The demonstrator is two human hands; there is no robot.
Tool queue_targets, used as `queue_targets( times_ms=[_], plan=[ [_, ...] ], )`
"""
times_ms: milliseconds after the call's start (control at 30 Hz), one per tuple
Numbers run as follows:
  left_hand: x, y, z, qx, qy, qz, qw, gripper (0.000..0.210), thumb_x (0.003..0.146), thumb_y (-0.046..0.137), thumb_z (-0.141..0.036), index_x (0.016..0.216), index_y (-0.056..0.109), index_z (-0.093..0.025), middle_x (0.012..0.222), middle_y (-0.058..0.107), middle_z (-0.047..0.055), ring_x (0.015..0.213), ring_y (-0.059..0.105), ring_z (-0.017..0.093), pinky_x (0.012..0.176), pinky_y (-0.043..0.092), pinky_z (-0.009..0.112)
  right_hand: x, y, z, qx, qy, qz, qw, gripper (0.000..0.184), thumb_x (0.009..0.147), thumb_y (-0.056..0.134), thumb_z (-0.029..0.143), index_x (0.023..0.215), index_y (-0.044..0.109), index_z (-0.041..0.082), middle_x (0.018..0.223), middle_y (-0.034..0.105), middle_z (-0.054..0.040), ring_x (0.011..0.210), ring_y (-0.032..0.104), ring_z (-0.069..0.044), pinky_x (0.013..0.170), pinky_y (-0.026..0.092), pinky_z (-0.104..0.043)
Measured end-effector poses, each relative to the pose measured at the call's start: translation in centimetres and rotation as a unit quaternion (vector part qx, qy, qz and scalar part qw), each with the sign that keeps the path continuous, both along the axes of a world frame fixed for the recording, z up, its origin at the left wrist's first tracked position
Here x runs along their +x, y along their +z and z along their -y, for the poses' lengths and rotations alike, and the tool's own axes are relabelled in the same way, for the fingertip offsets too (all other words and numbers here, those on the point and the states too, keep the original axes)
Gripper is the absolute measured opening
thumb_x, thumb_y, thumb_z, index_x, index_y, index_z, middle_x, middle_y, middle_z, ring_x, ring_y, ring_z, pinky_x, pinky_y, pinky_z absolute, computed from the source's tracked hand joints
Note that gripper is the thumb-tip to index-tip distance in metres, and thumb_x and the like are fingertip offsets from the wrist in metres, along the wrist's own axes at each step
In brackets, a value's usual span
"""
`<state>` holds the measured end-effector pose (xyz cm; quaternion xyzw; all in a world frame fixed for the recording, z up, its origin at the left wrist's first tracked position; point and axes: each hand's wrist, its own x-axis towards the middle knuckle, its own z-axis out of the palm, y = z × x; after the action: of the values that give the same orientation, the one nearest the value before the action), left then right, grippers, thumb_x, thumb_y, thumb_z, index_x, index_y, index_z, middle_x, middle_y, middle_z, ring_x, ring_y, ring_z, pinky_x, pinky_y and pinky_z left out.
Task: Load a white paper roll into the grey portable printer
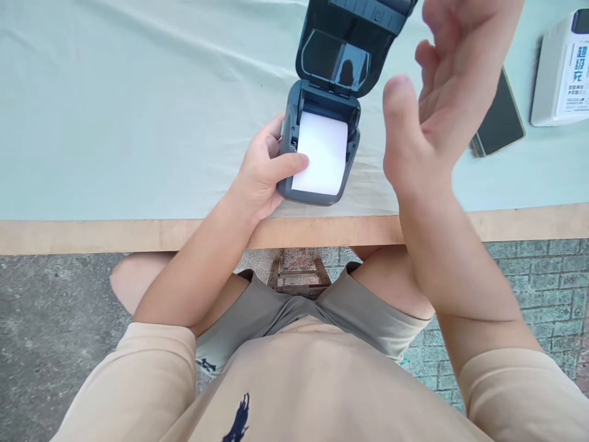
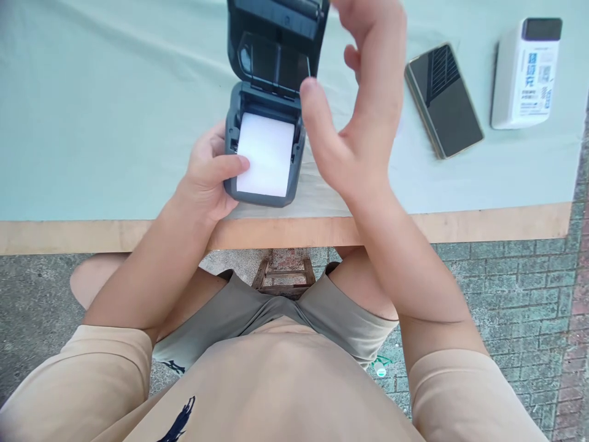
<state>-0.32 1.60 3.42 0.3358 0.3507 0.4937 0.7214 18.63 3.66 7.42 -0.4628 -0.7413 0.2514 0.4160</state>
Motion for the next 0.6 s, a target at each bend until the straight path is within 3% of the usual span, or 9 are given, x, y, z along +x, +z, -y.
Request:
queue_targets(
  times_ms=[100,167,200,367,467,600],
  plan=[
    [0.0,-0.1,0.1,0.012,-0.014,0.016,1.0,0.038,0.072,0.072,-0.02,0.108,0.065,-0.025,0.105,0.074,0.005,0.123,0.062,0.034,0.086,0.06,0.042,0.0,-0.2,-0.7,0.111,0.001,-0.047,0.993,0.036,0.1,0.043,0.037,0.134,0.039,0.043,0.139,0.044,0.0042,0.122,0.055,-0.018,0.097,0.052,-0.035],
    [-0.1,-0.1,0.2,0.024,-0.011,0.014,1.0,0.033,0.075,0.07,-0.02,0.107,0.065,-0.025,0.102,0.073,0.006,0.116,0.065,0.033,0.081,0.06,0.042,-0.3,-0.6,-0.7,0.109,0.008,-0.034,0.993,0.029,0.1,0.041,0.04,0.129,0.045,0.039,0.129,0.051,0.0004,0.11,0.059,-0.018,0.083,0.056,-0.032],
    [-0.1,-0.1,0.2,0.026,-0.006,0.005,1.0,0.031,0.076,0.069,-0.018,0.106,0.066,-0.026,0.1,0.073,0.006,0.112,0.066,0.031,0.079,0.06,0.04,-0.5,-0.8,-0.6,0.105,0.002,-0.019,0.994,0.025,0.1,0.04,0.04,0.123,0.048,0.036,0.123,0.054,-0.0017,0.108,0.06,-0.018,0.085,0.056,-0.033],
    [-0.2,-0.1,0.0,0.012,0.004,-0.004,1.0,0.029,0.072,0.069,-0.018,0.101,0.066,-0.024,0.093,0.071,0.004,0.098,0.071,0.026,0.071,0.059,0.034,-1.0,-1.4,0.7,0.068,-0.004,0.021,0.997,0.013,0.096,0.045,0.038,0.095,0.055,0.03,0.105,0.062,-0.0049,0.114,0.059,-0.021,0.093,0.056,-0.038],
    [-0.1,0.1,-0.1,0.009,0.005,0.024,1.0,0.028,0.074,0.07,-0.023,0.101,0.065,-0.023,0.093,0.072,0.004,0.102,0.072,0.026,0.069,0.06,0.032,-1.2,-1.5,0.9,0.006,0.004,-0.02,1.0,0.015,0.094,0.051,0.044,0.104,0.054,0.032,0.115,0.06,-0.0038,0.116,0.059,-0.022,0.089,0.058,-0.037],
    [-0.1,0.6,0.0,-0.012,0.012,0.04,0.999,0.021,0.083,0.068,-0.038,0.095,0.066,-0.021,0.091,0.073,0.005,0.109,0.071,0.027,0.078,0.063,0.032,-1.3,-1.9,0.7,-0.084,0.033,-0.077,0.993,0.036,0.09,0.057,0.054,0.119,0.047,0.036,0.128,0.056,-0.0025,0.115,0.061,-0.021,0.081,0.059,-0.033]
  ],
)
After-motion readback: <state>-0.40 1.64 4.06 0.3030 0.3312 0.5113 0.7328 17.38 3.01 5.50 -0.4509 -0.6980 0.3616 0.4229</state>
